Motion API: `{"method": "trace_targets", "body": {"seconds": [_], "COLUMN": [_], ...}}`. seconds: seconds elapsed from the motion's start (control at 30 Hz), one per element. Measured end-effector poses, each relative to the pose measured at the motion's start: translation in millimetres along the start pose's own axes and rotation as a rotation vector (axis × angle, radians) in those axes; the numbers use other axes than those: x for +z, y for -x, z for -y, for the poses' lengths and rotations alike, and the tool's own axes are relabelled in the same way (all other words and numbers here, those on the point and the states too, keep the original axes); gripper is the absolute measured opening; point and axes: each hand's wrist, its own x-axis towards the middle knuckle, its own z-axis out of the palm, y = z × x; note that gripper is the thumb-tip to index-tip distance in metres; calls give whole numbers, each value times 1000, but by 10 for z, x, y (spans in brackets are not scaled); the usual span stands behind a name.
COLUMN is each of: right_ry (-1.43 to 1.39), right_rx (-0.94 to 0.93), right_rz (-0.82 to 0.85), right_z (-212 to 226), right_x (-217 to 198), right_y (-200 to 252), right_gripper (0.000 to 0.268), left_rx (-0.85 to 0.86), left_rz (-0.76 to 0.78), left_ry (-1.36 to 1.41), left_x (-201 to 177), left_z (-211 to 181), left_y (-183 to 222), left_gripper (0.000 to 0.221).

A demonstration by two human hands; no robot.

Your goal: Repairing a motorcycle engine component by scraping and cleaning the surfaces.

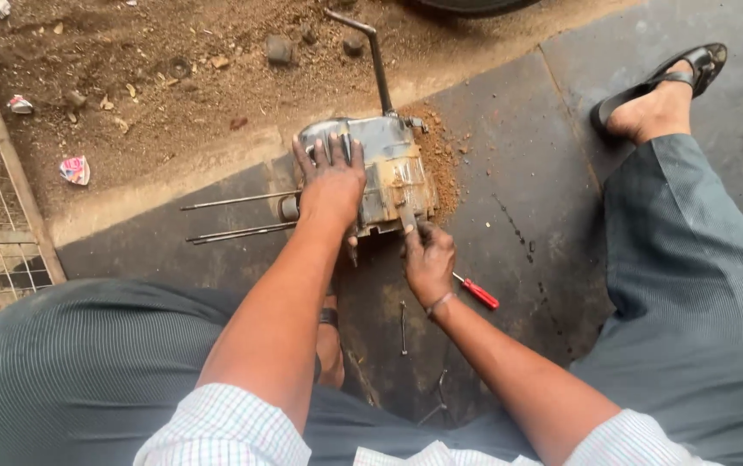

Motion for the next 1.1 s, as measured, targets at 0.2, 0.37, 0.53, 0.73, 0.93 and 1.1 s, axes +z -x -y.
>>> {"method": "trace_targets", "body": {"seconds": [0.2,0.37,0.53,0.73,0.93,1.1], "right_ry": [159,122,205,207,427,639], "right_rx": [-180,-48,-374,-381,-654,-545], "right_rz": [31,71,-65,-20,22,170], "right_z": [10,85,-156,-10,149,180], "right_x": [-51,-44,-25,-41,-222,-223], "right_y": [91,115,85,-11,-61,-36], "right_gripper": [27,28,26,22,13,6], "left_rx": [-22,6,20,-4,-9,17], "left_rz": [23,-136,-274,-77,31,-300], "left_ry": [-9,-54,-75,-44,17,-60], "left_x": [-106,271,589,318,-183,998], "left_z": [-26,51,109,85,-36,182], "left_y": [95,-175,-432,-287,95,-766], "left_gripper": [140,130,91,113,143,128]}}
